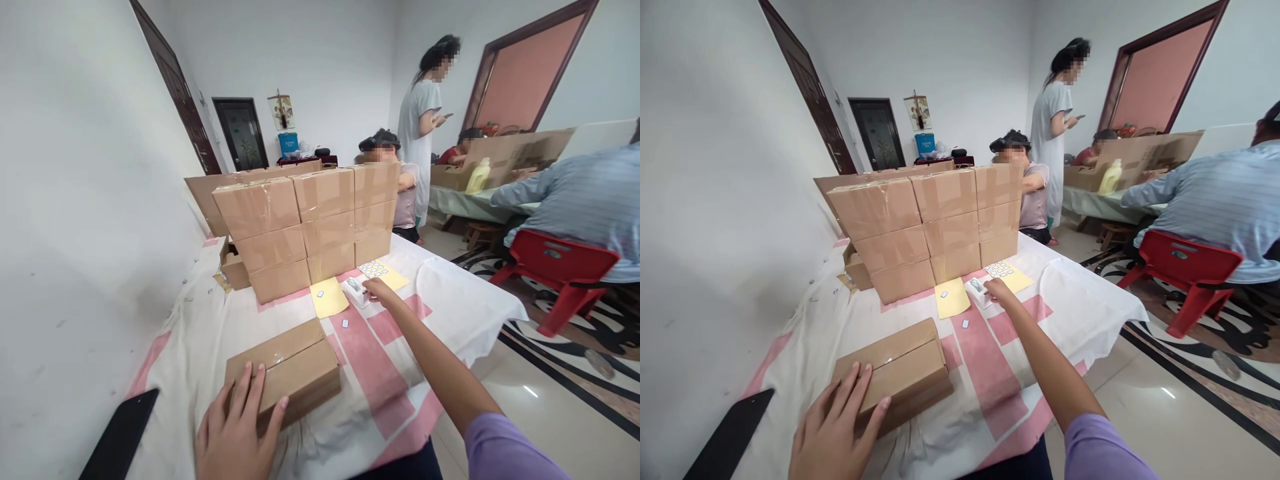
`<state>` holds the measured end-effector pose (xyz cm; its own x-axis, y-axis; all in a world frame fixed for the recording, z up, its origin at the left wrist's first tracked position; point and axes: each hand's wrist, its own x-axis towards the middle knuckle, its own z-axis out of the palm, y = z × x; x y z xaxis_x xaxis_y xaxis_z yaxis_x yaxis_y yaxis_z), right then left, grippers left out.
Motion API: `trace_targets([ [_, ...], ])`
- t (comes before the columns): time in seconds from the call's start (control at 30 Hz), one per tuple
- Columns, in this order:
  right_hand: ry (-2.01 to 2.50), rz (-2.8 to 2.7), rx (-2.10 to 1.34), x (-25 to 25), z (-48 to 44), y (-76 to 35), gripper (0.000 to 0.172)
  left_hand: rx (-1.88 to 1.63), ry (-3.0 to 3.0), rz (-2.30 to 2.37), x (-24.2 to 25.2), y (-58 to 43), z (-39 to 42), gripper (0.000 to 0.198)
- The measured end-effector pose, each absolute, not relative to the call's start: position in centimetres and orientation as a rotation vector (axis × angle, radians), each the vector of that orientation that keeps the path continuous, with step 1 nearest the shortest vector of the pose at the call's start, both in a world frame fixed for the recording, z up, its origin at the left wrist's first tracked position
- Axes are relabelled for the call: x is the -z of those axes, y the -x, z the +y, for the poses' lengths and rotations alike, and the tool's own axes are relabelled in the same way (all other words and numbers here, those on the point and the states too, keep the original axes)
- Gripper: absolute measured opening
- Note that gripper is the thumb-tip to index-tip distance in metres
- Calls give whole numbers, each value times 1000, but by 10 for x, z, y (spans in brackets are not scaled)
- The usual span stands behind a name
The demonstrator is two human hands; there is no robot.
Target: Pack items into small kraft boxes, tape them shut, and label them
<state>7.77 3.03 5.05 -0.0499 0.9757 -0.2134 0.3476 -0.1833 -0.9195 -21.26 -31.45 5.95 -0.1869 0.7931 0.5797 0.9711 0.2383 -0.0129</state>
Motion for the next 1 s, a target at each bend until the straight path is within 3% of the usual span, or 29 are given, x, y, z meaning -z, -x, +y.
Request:
trace_targets([
  [0.47, 1407, -1208, -1555, -36, 39, -97, 28, 493, 1639, -2065, -69, 209, -318, 56],
  [0.7, 1379, -1196, -1466, -30, 36, -96, 19, 478, 1641, -2085, -73, 206, -319, 56],
  [1.0, 1284, -1270, -1315, -28, 16, -90, 27, 532, 1650, -2088, -78, 201, -318, 57],
])
